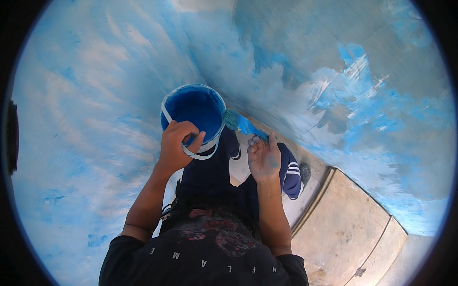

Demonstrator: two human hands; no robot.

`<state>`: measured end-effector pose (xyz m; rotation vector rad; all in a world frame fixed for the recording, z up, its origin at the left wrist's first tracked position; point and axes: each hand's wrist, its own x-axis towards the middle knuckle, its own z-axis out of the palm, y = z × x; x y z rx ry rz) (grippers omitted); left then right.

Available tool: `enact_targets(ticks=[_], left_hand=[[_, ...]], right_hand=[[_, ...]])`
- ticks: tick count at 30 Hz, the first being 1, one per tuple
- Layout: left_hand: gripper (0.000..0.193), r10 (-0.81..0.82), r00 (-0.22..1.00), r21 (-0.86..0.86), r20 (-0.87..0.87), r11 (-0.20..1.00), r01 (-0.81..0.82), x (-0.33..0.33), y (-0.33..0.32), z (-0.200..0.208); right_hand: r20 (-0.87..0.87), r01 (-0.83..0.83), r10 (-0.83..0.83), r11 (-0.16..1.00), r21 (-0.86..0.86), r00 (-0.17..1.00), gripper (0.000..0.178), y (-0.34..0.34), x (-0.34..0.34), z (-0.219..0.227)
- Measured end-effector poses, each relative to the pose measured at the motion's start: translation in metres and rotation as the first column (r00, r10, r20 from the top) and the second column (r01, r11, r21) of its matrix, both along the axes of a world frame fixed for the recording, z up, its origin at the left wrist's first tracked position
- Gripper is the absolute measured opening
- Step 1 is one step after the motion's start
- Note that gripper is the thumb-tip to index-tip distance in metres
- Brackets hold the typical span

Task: The person paints a wall with blue paint using a brush while holding a bucket. They dip the brush into the bucket and apply the paint to the wall surface in multiple strokes.

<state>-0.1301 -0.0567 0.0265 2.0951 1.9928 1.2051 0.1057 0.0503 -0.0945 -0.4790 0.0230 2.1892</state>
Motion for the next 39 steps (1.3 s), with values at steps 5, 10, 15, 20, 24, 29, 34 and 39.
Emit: enact_targets(ticks=[5,10,15,20,24,29,34,39], left_hand=[[0.014,-0.193,0.929,-0.103,-0.316,0.980,0.168,-0.005,0.003,0.028],[0.012,-0.127,0.885,-0.195,-0.447,0.980,0.042,-0.049,0.026,0.108],[0.030,-0.106,0.726,-0.191,-0.680,0.981,-0.036,-0.062,0.033,0.161],[0.046,-0.006,0.386,-0.031,-0.923,0.998,-0.059,-0.085,0.038,0.219],[0.044,0.034,0.298,0.001,-0.954,0.994,-0.110,-0.101,0.024,0.262],[0.033,0.068,0.154,0.045,-0.986,0.988,-0.149,-0.108,0.019,0.295],[0.035,0.088,0.058,0.084,-0.994,0.994,-0.068,-0.127,0.018,0.296],[0.039,0.075,-0.010,0.076,-0.997,0.992,-0.102,-0.162,0.020,0.288]], right_hand=[[-0.083,-0.004,0.005,1.000,0.009,0.997,0.027,-0.008,-0.001,0.001],[-0.103,0.053,-0.039,0.988,0.144,0.994,0.030,-0.003,0.009,0.005],[0.007,0.140,-0.142,0.981,0.131,0.990,0.034,-0.003,0.020,0.007],[0.035,0.112,-0.118,0.982,0.150,0.992,0.030,0.007,0.017,0.014],[0.161,0.062,-0.108,0.961,0.269,0.981,0.030,0.016,-0.010,0.038],[0.320,-0.060,-0.124,0.859,0.509,0.939,0.029,0.036,-0.050,0.096],[0.483,-0.280,-0.272,0.544,0.790,0.832,0.023,0.054,-0.097,0.137],[0.438,-0.391,-0.500,0.203,0.898,0.747,0.017,0.079,-0.124,0.181]])
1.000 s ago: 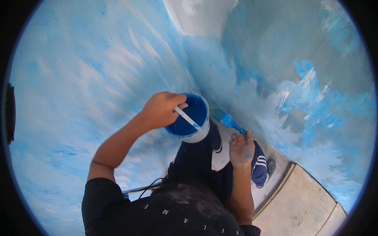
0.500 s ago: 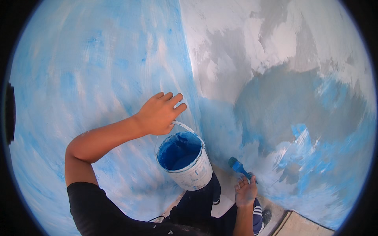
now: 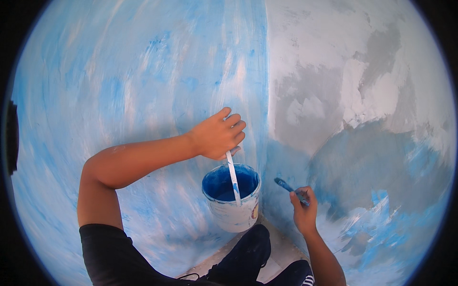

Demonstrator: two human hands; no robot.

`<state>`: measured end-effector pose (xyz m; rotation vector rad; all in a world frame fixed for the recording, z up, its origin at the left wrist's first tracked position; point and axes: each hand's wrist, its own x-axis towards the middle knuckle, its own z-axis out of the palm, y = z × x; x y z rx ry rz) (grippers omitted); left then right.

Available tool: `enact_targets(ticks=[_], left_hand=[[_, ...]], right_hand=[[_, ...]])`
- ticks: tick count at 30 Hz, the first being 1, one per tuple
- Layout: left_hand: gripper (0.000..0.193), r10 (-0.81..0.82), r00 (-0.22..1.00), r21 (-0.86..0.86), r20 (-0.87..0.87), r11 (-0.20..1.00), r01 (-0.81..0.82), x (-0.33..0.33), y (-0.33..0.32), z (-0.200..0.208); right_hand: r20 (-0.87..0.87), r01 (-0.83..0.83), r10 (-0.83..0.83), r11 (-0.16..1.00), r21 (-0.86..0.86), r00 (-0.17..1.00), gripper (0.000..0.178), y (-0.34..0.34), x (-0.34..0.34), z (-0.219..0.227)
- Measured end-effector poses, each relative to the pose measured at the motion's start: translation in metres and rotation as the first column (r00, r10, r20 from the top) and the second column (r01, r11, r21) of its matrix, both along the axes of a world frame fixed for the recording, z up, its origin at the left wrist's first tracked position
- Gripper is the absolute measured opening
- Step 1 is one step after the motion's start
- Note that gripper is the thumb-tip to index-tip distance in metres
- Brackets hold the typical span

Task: The person paints a wall with blue paint using a brush while holding a bucket. They dip the brush into the bucket and apply the paint to the wall surface in multiple strokes.

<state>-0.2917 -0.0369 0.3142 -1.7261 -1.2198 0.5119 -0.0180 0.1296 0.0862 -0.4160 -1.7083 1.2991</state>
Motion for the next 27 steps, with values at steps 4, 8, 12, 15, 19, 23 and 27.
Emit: enact_targets(ticks=[4,8,12,15,19,23,27], left_hand=[[0.043,-0.210,0.976,0.007,-0.058,0.977,0.211,-0.045,0.007,-0.015],[0.047,-0.342,0.938,-0.060,-0.056,0.939,0.338,-0.057,0.016,-0.016],[0.049,-0.277,0.960,-0.021,-0.036,0.961,0.276,-0.070,0.016,-0.028],[0.050,-0.116,0.991,-0.014,0.067,0.993,0.118,-0.063,0.020,-0.034],[0.054,0.035,0.995,-0.108,0.092,0.994,-0.025,-0.057,0.011,-0.031],[0.054,0.093,0.991,-0.166,0.094,0.983,-0.077,-0.060,-0.003,-0.029],[0.055,0.160,0.980,-0.157,0.114,0.977,-0.141,-0.057,-0.006,-0.037]], right_hand=[[0.029,0.029,-0.034,0.986,0.162,0.999,0.018,0.024,-0.014,0.021],[0.037,0.025,-0.030,0.992,0.124,0.999,0.015,0.026,-0.021,0.043],[-0.038,0.054,-0.053,0.998,0.029,0.998,0.012,0.034,-0.052,0.059],[-0.017,0.067,-0.067,0.997,0.031,0.998,0.014,0.052,-0.061,0.085],[-0.066,0.083,-0.069,0.967,0.239,0.995,0.012,0.074,-0.115,0.131],[-0.124,0.167,-0.121,0.843,0.511,0.985,0.011,0.100,-0.181,0.183],[-0.216,0.283,-0.189,0.747,0.602,0.958,0.010,0.107,-0.223,0.207]])
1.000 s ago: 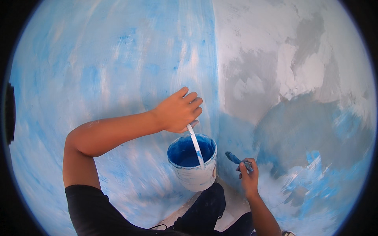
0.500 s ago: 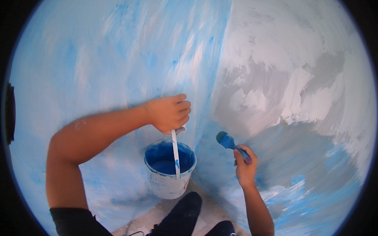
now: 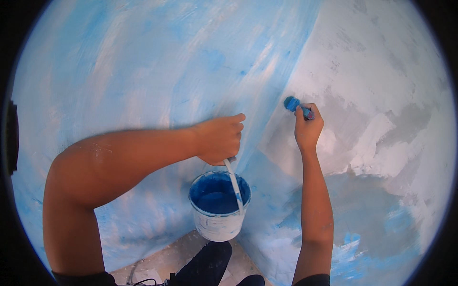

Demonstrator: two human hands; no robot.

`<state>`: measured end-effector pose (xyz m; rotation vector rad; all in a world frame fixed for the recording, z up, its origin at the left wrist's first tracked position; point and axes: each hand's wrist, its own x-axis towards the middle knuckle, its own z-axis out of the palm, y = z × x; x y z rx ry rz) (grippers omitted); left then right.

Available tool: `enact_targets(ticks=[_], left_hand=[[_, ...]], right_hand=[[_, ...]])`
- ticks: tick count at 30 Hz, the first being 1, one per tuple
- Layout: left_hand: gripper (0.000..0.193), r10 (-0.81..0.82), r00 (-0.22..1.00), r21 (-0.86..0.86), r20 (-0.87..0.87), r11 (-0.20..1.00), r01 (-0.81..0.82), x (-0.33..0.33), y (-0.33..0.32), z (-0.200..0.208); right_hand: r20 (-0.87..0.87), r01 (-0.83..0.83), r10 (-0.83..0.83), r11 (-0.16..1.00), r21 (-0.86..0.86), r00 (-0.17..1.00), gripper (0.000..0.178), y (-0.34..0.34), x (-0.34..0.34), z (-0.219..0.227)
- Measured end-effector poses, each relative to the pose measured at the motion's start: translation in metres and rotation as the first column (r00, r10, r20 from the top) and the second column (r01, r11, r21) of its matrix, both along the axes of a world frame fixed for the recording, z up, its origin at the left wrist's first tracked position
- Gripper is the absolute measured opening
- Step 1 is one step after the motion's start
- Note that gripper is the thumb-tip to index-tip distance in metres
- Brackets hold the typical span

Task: The person paints a wall with blue paint using a brush while holding a bucket. They dip the brush into the bucket and apply the paint to the wall surface in multiple strokes.

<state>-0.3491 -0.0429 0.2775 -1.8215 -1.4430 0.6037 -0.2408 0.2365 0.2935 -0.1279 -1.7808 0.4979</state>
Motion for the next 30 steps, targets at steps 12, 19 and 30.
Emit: enact_targets(ticks=[12,19,30], left_hand=[[0.058,0.072,0.997,0.019,0.028,0.997,-0.073,0.002,0.005,0.003],[0.058,0.188,0.981,-0.075,0.058,0.980,-0.183,0.009,0.004,0.011],[0.053,0.190,0.977,-0.070,0.101,0.981,-0.183,0.004,0.001,0.001]], right_hand=[[0.525,0.073,-0.313,0.901,0.428,0.792,0.015,0.032,-0.038,-0.067],[0.035,0.245,-0.296,0.847,0.471,0.955,0.020,0.020,-0.029,0.040],[0.520,-0.137,-0.576,0.577,0.805,0.631,0.019,0.019,-0.023,-0.134]])
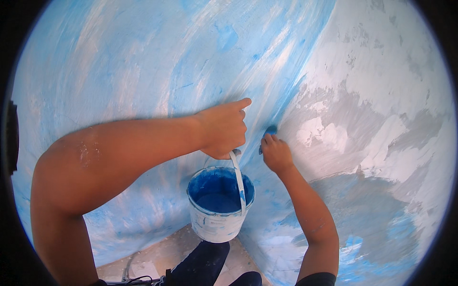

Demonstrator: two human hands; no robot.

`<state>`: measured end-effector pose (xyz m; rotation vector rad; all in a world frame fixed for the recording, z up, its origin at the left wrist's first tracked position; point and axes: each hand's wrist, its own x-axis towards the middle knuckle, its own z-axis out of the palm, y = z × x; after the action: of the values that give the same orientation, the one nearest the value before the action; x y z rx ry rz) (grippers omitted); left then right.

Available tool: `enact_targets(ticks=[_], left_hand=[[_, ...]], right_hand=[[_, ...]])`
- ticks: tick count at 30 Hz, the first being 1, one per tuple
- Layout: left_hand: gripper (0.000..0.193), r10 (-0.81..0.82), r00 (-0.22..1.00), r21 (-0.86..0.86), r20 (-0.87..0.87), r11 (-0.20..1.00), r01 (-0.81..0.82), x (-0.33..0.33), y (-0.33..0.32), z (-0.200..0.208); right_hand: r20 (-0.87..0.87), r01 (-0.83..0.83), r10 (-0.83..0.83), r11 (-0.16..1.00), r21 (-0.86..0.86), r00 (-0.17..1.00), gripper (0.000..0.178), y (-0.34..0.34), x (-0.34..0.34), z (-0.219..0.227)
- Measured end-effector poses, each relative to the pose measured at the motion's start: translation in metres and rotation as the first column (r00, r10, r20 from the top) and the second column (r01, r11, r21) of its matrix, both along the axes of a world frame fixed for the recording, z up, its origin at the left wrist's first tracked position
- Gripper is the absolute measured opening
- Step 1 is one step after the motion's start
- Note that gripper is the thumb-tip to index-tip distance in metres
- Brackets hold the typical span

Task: The person paints a wall with blue paint using a brush while holding a bucket. They dip the brush into the bucket and apply the paint to the wall surface in multiple strokes.

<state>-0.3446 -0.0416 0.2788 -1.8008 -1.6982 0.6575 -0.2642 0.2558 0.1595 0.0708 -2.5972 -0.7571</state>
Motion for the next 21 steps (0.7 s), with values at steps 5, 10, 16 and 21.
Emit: enact_targets(ticks=[5,10,16,21], left_hand=[[0.050,0.013,0.999,0.014,-0.030,1.000,-0.013,0.000,-0.007,-0.004],[0.053,0.021,1.000,-0.015,0.020,1.000,-0.021,0.003,-0.007,0.005],[0.054,-0.017,1.000,0.008,0.019,1.000,0.016,0.002,0.002,0.000],[0.052,0.025,0.998,-0.047,0.066,0.999,-0.022,-0.003,0.002,0.003]], right_hand=[[-0.133,0.061,-0.132,0.895,-0.442,0.982,0.019,-0.013,-0.007,0.048],[-0.608,-0.194,0.112,0.979,-0.070,0.786,0.024,-0.015,-0.001,0.125],[-0.270,-0.083,0.104,0.992,0.091,0.957,0.019,0.035,-0.003,0.017],[0.205,0.193,-0.142,0.948,-0.254,0.968,0.014,-0.006,0.005,-0.044]])
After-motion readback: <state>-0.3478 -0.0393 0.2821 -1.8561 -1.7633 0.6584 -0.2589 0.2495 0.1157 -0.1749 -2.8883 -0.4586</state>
